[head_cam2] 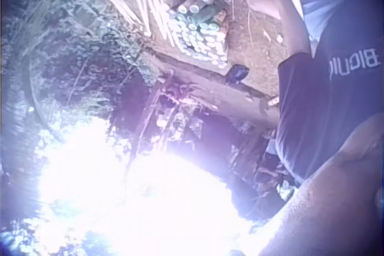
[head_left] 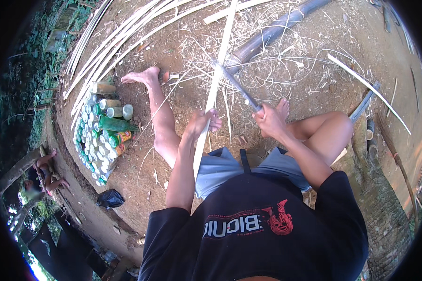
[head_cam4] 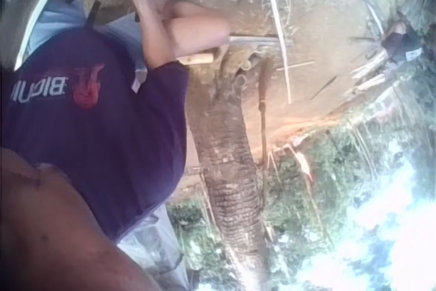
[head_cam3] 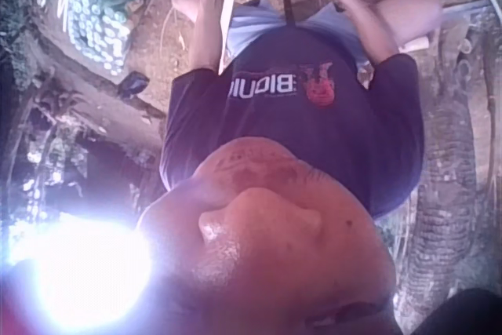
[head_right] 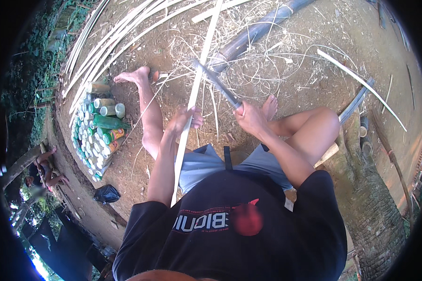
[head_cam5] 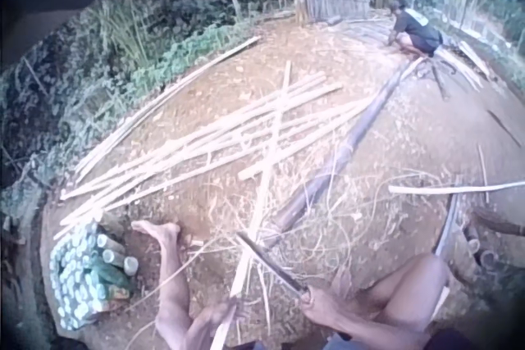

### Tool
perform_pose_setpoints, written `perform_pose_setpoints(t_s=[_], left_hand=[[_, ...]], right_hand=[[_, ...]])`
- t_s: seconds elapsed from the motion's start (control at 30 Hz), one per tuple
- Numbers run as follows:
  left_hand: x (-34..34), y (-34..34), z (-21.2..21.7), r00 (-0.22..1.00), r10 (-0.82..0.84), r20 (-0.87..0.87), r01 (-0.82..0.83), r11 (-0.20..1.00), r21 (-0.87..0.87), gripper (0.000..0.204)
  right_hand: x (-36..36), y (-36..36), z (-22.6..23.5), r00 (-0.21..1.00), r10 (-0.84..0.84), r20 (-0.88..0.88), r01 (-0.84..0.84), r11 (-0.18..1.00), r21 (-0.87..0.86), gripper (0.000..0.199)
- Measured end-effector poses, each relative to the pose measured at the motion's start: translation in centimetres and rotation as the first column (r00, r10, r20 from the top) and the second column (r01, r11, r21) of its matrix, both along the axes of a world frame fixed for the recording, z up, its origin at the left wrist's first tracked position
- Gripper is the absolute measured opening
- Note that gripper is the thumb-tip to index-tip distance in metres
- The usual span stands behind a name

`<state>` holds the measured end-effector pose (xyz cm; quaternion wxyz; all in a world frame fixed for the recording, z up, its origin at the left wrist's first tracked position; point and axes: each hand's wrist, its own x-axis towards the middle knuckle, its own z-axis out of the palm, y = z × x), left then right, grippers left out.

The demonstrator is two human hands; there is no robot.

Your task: The person shaves a thin strip of bamboo using a large knife while sitting on the ground, periodically picking up and inspecting other bamboo strips.

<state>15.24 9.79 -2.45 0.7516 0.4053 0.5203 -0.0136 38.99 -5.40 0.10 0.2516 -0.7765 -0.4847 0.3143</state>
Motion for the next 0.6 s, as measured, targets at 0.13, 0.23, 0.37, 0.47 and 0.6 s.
perform_pose_setpoints(t_s=[0.13,0.23,0.37,0.47,0.6], left_hand=[[-0.5,-2.3,2.1,0.997,0.023,0.073,-0.029,0.996,0.085,0.025],[-1.4,-4.3,3.4,0.997,0.021,0.074,-0.022,1.0,0.02,0.024],[-1.2,-4.6,5.6,0.994,0.091,0.061,-0.093,0.995,0.038,0.025],[-1.7,-4.8,6.6,0.989,0.118,0.089,-0.119,0.993,0.008,0.024],[-3.7,-6.1,7.3,0.996,0.058,0.069,-0.06,0.998,0.028,0.026]], right_hand=[[1.4,1.0,1.4,0.814,0.449,0.368,-0.372,0.89,-0.264,0.017],[6.2,4.7,-1.1,0.935,0.263,0.238,-0.19,0.937,-0.292,0.016],[4.8,3.9,-1.9,0.952,0.272,0.141,-0.248,0.955,-0.165,0.018],[5.0,4.0,-1.0,0.841,0.454,0.296,-0.395,0.887,-0.238,0.023],[8.1,5.9,-2.5,0.981,0.106,0.165,-0.069,0.974,-0.217,0.024]])
